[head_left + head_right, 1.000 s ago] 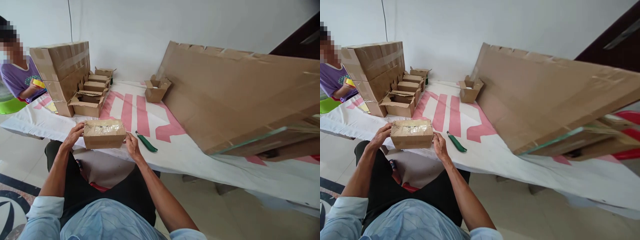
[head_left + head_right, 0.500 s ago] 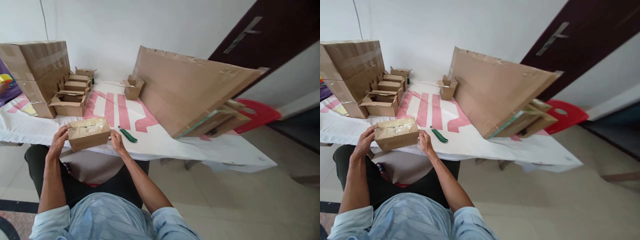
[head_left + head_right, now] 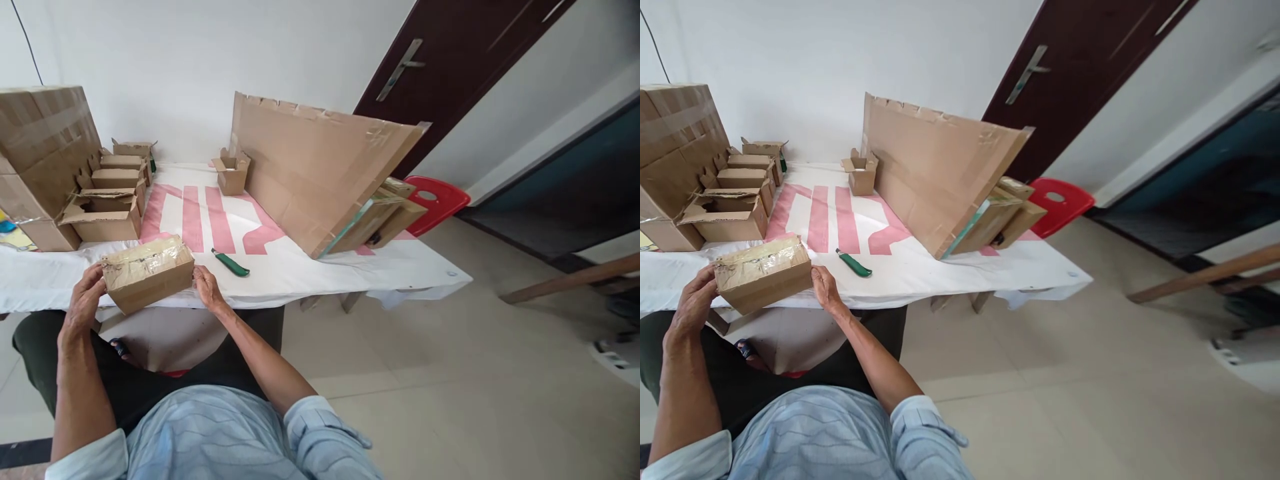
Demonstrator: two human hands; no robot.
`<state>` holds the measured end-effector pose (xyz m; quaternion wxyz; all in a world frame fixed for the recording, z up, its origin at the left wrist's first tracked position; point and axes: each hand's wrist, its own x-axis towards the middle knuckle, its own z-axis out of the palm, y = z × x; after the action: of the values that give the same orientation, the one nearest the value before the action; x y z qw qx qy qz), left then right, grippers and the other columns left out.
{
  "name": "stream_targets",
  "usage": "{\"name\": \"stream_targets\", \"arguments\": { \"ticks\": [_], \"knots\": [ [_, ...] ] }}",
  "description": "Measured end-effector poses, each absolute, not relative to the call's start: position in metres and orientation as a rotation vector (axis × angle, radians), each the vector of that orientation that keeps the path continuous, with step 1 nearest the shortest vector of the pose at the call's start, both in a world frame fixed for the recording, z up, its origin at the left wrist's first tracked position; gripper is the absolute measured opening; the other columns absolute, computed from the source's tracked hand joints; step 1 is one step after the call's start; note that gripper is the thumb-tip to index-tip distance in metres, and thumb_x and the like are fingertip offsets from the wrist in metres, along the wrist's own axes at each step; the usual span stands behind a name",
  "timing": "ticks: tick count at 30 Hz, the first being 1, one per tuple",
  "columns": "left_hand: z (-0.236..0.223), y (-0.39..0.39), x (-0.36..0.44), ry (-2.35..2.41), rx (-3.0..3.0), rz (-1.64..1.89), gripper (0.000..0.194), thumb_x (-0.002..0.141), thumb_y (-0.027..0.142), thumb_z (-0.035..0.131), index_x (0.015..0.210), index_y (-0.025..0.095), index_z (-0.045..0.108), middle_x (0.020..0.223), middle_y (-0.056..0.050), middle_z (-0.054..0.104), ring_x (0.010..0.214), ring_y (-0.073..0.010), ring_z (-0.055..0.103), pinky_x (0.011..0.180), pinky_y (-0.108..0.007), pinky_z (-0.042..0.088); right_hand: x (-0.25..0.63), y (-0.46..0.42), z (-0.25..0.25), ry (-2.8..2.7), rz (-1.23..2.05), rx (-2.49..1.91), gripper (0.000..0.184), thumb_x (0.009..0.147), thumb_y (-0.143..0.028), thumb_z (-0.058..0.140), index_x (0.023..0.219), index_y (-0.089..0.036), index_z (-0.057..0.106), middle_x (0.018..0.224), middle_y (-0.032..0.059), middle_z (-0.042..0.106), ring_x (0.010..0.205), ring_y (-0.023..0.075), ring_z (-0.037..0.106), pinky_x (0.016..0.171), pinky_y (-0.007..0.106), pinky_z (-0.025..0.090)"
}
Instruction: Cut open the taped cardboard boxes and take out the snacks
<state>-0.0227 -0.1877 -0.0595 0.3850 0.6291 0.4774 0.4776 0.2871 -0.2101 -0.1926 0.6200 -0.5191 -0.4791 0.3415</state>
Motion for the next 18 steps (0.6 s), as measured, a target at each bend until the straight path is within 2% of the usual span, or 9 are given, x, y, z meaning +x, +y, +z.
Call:
{"name": "stream_targets", "arguments": {
  "ticks": [6,11,16,18],
  "knots": [
    [-0.062,-0.185,-0.023,1.210,1.599,1.231,0.044,0.085,0.065,0.089,0.113,0.032,0.091,0.164,-0.006,0.076,0.170,-0.0496,0.053,0.147,-0.066,0.040,0.285,-0.211,-0.192,-1.082,0.767,-1.219,0.065,0.103,-0.088,0.057,0.119,-0.029,0.079,0.122,0.0111,0.080,0.117,0.0314,0.072,0.089,0.042,0.065],
    [-0.068,-0.180,-0.028,1.219,1.618,1.241,0.040,0.083,0.062,0.092,0.108,0.031,0.090,0.162,-0.005,0.077,0.170,-0.0457,0.053,0.150,-0.061,0.034,0.285,-0.211,-0.196,-1.113,0.759,-1.198,0.070,0.102,-0.090,0.054,0.121,-0.027,0.080,0.123,0.0120,0.081,0.117,0.0315,0.073,0.091,0.042,0.065],
    [-0.077,-0.180,-0.032,1.262,1.458,1.216,0.069,0.079,0.083,0.087,0.119,0.026,0.086,0.172,-0.013,0.068,0.164,-0.0518,0.056,0.128,-0.065,0.059,0.287,-0.216,-0.198,-1.112,0.741,-1.199,0.072,0.105,-0.088,0.054,0.127,-0.024,0.080,0.121,0.0127,0.081,0.113,0.0316,0.073,0.096,0.044,0.063],
    [-0.077,-0.182,-0.030,1.281,1.502,1.212,0.074,0.081,0.088,0.083,0.120,0.026,0.086,0.170,-0.014,0.069,0.163,-0.0512,0.056,0.125,-0.064,0.061,0.290,-0.216,-0.192,-1.121,0.714,-1.186,0.071,0.107,-0.085,0.054,0.133,-0.023,0.079,0.126,0.0142,0.082,0.116,0.0329,0.074,0.099,0.046,0.063]
  ]
}}
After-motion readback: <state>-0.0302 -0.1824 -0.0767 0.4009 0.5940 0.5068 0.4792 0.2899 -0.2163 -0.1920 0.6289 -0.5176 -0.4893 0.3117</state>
